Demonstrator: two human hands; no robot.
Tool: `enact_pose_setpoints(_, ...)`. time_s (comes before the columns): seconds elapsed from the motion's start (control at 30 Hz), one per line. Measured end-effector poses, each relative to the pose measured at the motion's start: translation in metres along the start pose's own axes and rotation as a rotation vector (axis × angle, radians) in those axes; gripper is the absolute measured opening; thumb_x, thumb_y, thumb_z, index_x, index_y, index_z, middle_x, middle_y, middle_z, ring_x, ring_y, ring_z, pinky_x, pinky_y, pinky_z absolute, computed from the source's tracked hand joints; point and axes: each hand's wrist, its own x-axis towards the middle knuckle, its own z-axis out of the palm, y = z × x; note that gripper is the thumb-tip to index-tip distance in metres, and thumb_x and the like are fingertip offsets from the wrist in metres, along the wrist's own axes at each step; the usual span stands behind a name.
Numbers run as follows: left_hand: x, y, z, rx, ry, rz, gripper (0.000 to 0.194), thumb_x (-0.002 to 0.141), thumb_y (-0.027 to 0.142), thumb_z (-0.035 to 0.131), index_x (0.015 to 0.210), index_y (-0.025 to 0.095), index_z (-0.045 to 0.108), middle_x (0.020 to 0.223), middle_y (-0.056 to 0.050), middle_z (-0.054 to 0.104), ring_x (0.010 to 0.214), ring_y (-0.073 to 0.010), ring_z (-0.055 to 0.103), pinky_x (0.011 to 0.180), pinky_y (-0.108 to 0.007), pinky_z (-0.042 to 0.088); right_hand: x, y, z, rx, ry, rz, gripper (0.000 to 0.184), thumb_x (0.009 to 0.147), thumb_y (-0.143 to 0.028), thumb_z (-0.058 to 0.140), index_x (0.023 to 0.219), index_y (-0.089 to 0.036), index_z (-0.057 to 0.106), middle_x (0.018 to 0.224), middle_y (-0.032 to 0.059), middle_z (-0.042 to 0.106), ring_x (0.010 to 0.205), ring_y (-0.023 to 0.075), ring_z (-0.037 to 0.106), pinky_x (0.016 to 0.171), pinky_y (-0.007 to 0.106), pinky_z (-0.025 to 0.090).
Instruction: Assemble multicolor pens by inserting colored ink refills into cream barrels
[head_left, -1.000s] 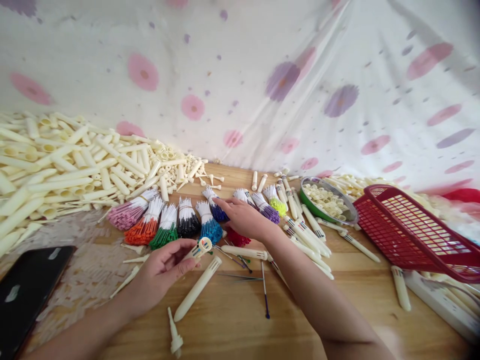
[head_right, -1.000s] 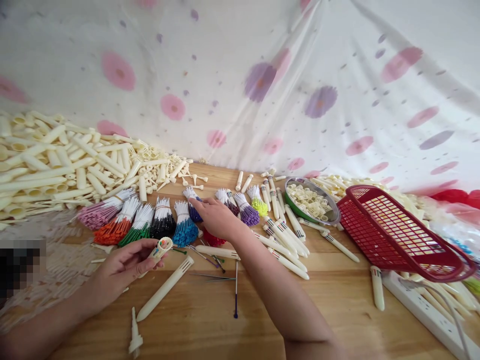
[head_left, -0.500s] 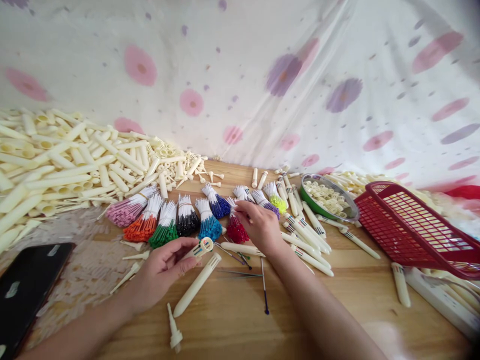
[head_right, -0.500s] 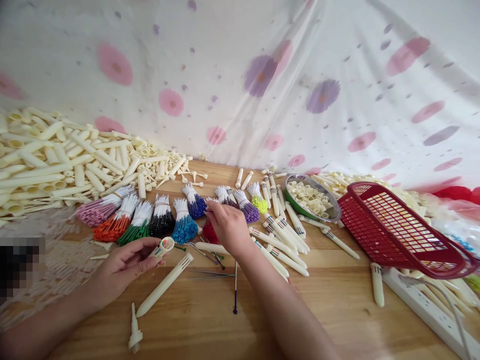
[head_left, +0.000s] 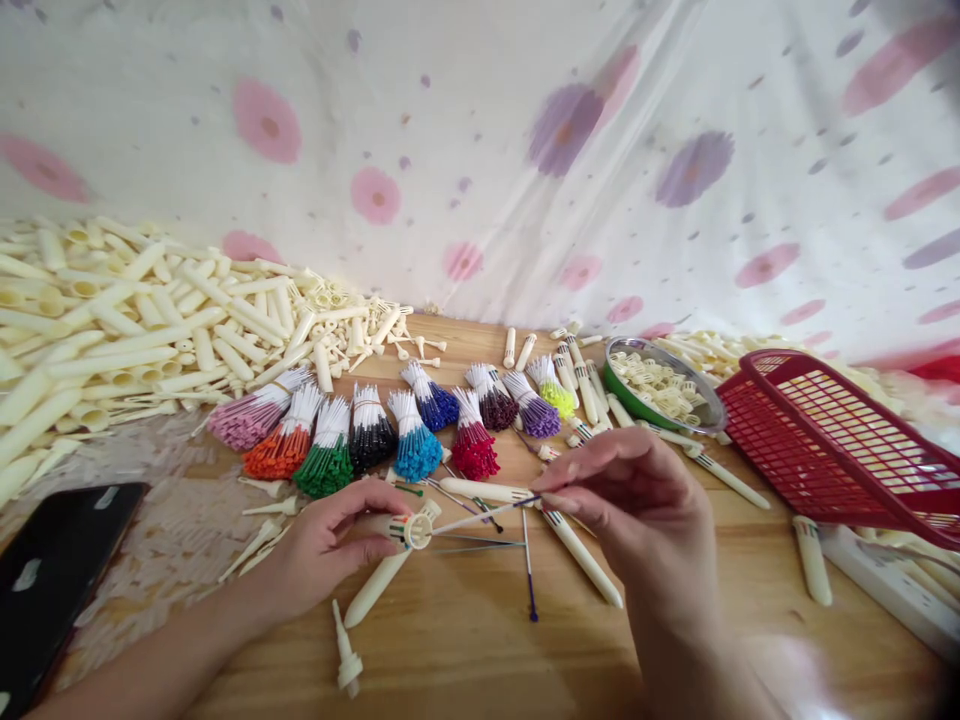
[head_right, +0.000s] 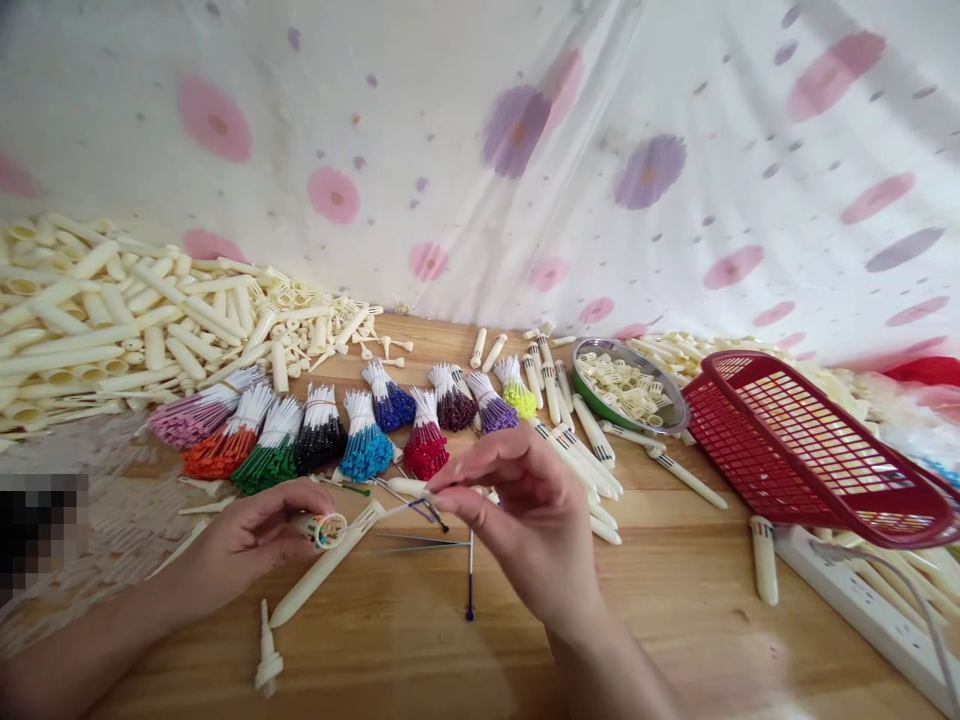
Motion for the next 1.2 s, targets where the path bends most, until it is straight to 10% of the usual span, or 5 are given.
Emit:
enact_pose_setpoints(0.23, 0.001, 0.004, 0.003, -0.091, -0.010, -0.056, 0.025, 0.073, 0.010, 0.068, 0.092, 0.027, 0.069, 0.090, 0.003, 0.071, 0.088, -0.0141, 0.064, 0.079, -0.021, 0.050, -0.004, 0.004, 0.013, -0.087, -0.086, -0.036, 0.025, 0.071, -0.004, 0.072, 0.085, -0.023, 0.061, 0.077, -0.0042, 0.068, 0.070, 0.0095, 0.067, 0.068, 0.018, 0.057)
enact_pose_setpoints(0.77, 0.003, 0.011, 0.007, 0.002, 0.015, -0.204, 0.027, 0.074, 0.027, 0.067, 0.100, 0.022, 0.072, 0.101, -0.005, 0.074, 0.090, -0.0237, 0.067, 0.077, -0.033, 0.056, 0.007, 0.040, 0.034, 0.219, -0.013, 0.371, 0.022, 0.066, -0.022, 0.077, 0.074, -0.019, 0.057, 0.066, -0.0034, 0.069, 0.057, 0.0091, 0.065, 0.058, 0.020, 0.056)
enact_pose_setpoints(1.2, 0.001, 0.012, 0.008, 0.002, 0.014, -0.215, 0.027, 0.072, 0.027, 0.069, 0.098, 0.022, 0.075, 0.103, -0.007, 0.074, 0.087, -0.0239, 0.068, 0.075, -0.032, 0.056, 0.009, 0.028, 0.028, 0.188, 0.051, 0.250, 0.019, 0.066, -0.018, 0.076, 0.071, -0.020, 0.057, 0.065, -0.0033, 0.068, 0.055, 0.0090, 0.064, 0.054, 0.019, 0.054)
